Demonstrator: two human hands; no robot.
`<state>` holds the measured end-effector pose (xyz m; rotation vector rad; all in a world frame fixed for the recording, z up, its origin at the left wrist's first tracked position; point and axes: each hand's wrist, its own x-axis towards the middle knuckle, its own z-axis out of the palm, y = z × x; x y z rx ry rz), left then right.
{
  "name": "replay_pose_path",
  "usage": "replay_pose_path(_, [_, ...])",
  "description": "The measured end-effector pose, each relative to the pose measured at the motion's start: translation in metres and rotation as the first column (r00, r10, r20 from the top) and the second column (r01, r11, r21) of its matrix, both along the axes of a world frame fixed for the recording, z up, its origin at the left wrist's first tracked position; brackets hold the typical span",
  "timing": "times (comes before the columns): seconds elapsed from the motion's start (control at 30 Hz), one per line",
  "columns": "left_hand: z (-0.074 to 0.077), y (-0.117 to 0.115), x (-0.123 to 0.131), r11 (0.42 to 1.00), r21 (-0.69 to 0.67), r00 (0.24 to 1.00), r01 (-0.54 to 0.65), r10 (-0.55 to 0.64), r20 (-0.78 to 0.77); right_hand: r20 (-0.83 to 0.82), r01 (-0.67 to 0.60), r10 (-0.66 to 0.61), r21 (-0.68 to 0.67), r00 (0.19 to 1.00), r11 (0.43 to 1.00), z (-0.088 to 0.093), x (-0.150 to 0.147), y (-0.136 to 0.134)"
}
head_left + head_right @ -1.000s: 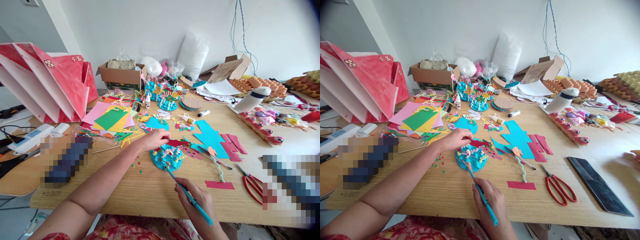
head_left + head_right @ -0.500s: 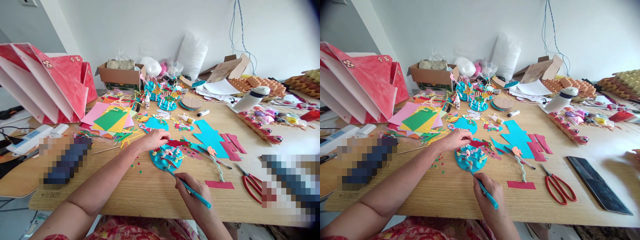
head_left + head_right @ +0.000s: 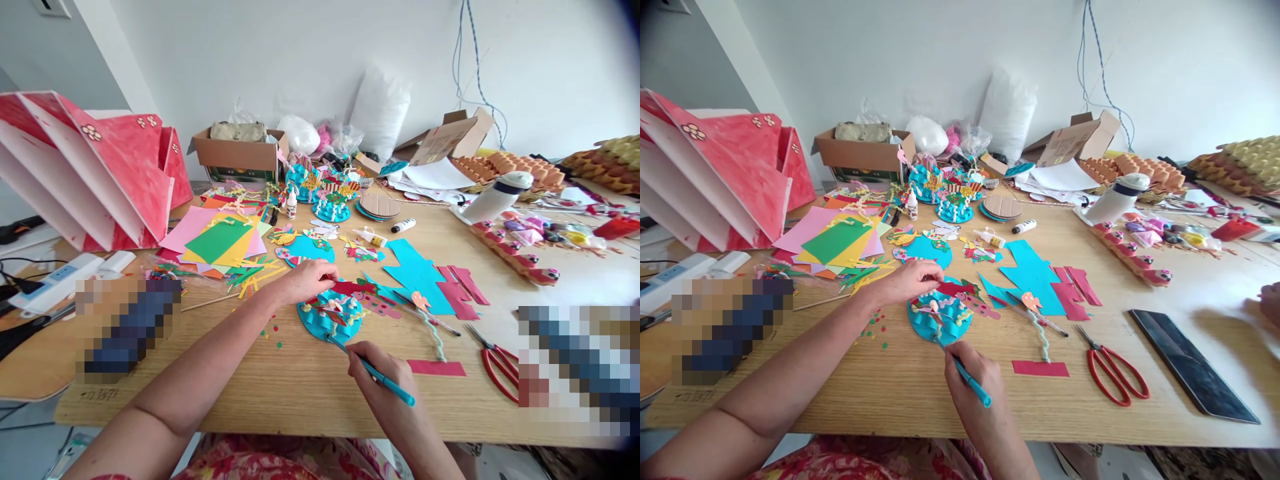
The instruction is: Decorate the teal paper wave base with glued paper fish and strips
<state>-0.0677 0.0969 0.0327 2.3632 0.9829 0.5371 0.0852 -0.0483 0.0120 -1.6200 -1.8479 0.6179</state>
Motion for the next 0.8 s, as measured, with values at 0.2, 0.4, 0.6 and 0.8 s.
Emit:
replay_pose_path(0.2, [-0.001, 0.0, 0.001, 1.0, -0.025, 1.0, -0.012, 0.013, 0.015, 0.024, -0.009, 0.007, 0.08, 1.0, 0.997, -0.008, -0.002, -0.01])
replay_pose_path(0.4, [0.0, -0.002, 0.001, 0.999, -0.052, 1.0, 0.001, 0.0, 0.018, -0.014, -0.021, 0.022, 0.071, 1.0, 0.997, -0.014, 0.0, -0.015])
replay_pose_path(0.6, [-0.003, 0.0, 0.001, 1.0, -0.019, 0.999, 0.017, -0.017, 0.031, -0.028, -0.021, 0.023, 0.079, 0.999, 0.997, -0.017, 0.0, -0.016])
replay_pose_path(0.8, [-0.004, 0.0, 0.001, 0.999, 0.031, 0.999, 0.013, -0.014, 0.04, -0.016, -0.028, 0.03, 0.1, 0.999, 0.995, -0.02, -0.002, -0.018])
